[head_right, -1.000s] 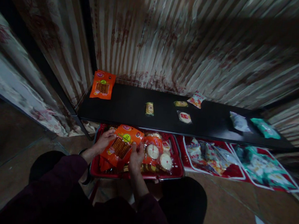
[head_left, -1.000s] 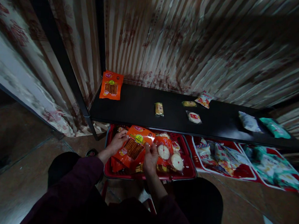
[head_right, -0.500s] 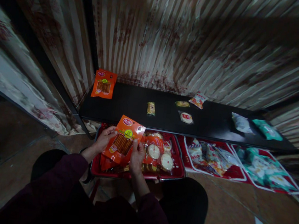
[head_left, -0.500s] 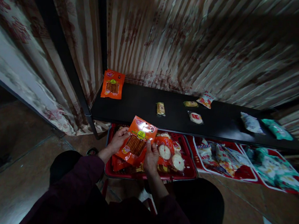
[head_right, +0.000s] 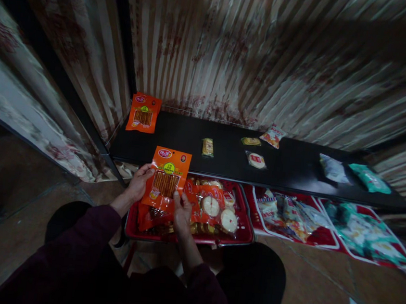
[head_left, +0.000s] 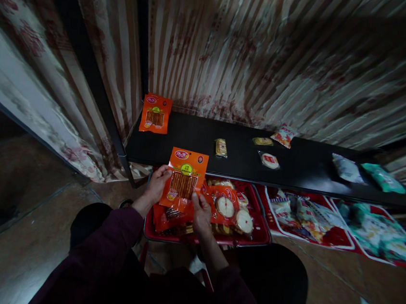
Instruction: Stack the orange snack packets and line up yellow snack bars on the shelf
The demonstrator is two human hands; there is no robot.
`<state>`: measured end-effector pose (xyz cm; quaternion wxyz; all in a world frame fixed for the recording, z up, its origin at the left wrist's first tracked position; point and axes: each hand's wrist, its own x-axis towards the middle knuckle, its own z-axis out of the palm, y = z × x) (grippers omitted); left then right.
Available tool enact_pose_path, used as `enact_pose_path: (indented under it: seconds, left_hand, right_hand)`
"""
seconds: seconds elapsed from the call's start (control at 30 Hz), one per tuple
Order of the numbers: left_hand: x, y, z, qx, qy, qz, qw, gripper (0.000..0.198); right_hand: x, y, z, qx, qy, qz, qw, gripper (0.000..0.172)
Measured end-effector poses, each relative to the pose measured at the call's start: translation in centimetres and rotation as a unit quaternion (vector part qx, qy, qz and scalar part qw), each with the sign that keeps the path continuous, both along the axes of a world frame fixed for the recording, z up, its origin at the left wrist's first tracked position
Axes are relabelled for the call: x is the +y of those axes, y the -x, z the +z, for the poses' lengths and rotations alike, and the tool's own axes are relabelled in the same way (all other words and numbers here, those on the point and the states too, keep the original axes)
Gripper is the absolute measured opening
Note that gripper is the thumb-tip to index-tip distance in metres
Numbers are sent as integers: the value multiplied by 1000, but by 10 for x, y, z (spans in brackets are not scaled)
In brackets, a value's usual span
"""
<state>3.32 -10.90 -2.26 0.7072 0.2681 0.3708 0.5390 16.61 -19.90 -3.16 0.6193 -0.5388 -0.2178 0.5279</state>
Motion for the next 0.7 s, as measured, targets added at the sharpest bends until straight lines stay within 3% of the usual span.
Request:
enact_pose_path:
  seconds: [0.17,0.3,0.57,0.7]
  left_hand:
    - [5,3,3,-26,25,38,999,26]
    - [1,5,5,-34,26,-30,999,39]
    - [-7,5,16,-43,6,-139,989,63]
    - [-7,4,16,-32,4,-145,989,69]
  right_hand:
    - [3,2,-5,34,9,-2,999,33]
    - [11,2,-2,76,19,-43,996,37]
    - [18,-3,4,70,0,-50,996,29]
    - [26,-6,7,25,-33,-43,998,32]
